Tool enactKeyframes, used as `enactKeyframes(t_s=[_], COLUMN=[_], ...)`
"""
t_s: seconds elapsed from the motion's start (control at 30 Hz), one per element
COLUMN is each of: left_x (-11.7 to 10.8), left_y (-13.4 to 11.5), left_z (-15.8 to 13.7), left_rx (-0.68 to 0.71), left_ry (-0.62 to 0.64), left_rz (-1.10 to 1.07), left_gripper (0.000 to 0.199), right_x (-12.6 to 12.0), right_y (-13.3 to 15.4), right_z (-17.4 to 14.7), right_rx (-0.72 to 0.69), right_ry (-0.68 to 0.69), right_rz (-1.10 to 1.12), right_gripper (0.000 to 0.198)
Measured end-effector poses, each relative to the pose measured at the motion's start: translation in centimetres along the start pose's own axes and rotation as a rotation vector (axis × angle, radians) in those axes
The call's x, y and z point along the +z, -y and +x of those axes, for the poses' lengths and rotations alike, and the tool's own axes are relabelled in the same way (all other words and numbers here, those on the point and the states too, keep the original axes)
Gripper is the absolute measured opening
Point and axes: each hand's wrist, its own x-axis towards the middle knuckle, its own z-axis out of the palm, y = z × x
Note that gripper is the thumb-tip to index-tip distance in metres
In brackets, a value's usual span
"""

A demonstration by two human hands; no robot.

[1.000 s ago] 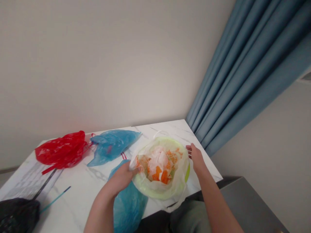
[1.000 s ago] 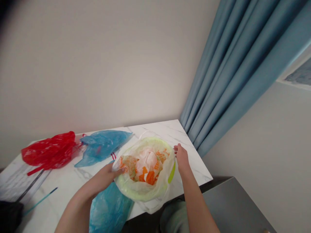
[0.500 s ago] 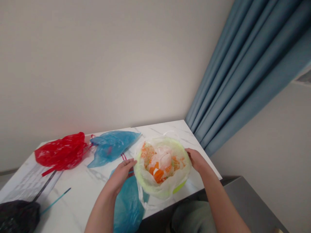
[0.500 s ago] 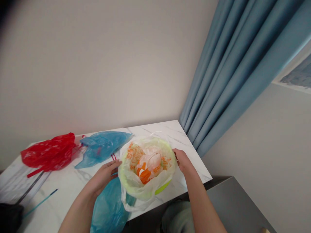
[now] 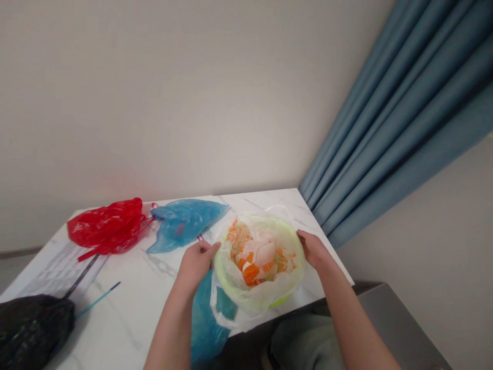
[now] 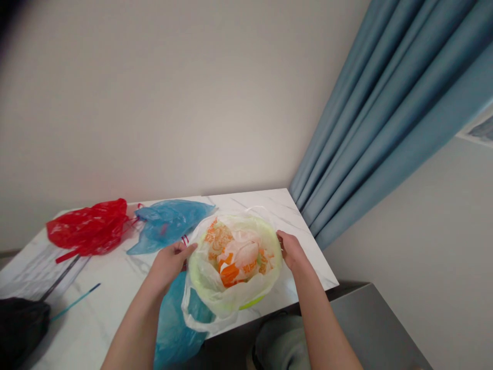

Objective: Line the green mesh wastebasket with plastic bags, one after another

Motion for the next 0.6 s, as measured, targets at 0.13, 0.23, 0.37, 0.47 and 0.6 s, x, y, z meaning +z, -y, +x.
enactKeyframes(t_s=[0.13,0.23,0.37,0.47,0.6], left_x=[0.5,0.7,1.1,1.3,1.6], left_y=[-1.2,-1.9,-1.5,-0.8,-0.3], left_z=[-0.6,-0.9,-0.6,-0.2,0.3], left_rx=[0.003,-0.005,-0.013,0.019,0.157], left_ry=[0.061,0.108,0.079,-0.014,-0.065], left_rz=[-0.170,-0.297,-0.303,-0.220,-0.078], left_gripper=[0.036,0.034,0.034,0.033,0.033], right_x=[0.4,0.5,0.3,0.4,1.2], right_y=[0.1,0.1,0.1,0.5,0.8], right_z=[-0.3,-0.3,-0.3,-0.6,-1.9], right_rx=[0.030,-0.018,-0.180,-0.449,-0.705], right_ry=[0.072,0.009,-0.235,-0.418,-0.472], right_rz=[-0.037,-0.042,-0.177,-0.479,-0.806], right_gripper=[0.017,0.016,0.018,0.018,0.021])
